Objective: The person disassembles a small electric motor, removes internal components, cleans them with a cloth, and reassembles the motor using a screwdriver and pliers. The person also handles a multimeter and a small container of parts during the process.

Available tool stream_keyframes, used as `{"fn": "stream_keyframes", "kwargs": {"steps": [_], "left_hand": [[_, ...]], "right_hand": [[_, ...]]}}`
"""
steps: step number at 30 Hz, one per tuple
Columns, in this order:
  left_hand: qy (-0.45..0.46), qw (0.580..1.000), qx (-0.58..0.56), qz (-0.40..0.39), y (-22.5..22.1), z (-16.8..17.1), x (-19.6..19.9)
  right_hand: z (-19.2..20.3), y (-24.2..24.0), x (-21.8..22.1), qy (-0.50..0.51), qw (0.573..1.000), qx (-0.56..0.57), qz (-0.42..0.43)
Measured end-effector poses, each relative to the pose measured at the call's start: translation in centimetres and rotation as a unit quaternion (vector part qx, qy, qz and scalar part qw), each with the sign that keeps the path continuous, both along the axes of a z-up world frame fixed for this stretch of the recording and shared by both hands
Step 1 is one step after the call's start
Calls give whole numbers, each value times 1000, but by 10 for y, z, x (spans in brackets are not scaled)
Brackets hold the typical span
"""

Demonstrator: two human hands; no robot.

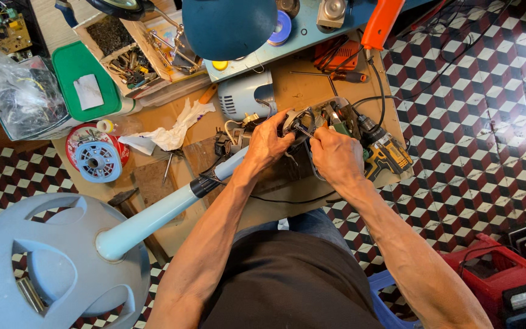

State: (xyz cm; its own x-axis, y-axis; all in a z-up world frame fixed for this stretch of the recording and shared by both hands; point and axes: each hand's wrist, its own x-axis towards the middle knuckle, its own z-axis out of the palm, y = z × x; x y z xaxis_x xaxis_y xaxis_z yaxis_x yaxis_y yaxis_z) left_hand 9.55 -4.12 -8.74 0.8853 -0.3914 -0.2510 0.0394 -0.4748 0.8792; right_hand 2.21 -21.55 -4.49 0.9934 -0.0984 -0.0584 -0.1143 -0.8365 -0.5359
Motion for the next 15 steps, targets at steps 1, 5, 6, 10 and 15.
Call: {"fn": "stream_keyframes", "kwargs": {"steps": [1, 5, 6, 10, 15], "left_hand": [[-2, 1000, 6, 0, 0, 1, 1], [-1, 1000, 19, 4, -1, 2, 1], [0, 1000, 20, 6, -1, 2, 0], [-6, 1000, 18, 16, -2, 4, -2], [-5, 999, 27, 22, -3, 7, -4]], "right_hand": [[-2, 0, 2, 19, 999, 37, -23], [-10, -5, 13, 128, 969, 184, -107], [-11, -6, 16, 178, 948, 228, -135], [-14, -10, 27, 296, 844, 397, -208], [-14, -15, 38, 370, 817, 382, -222]]}}
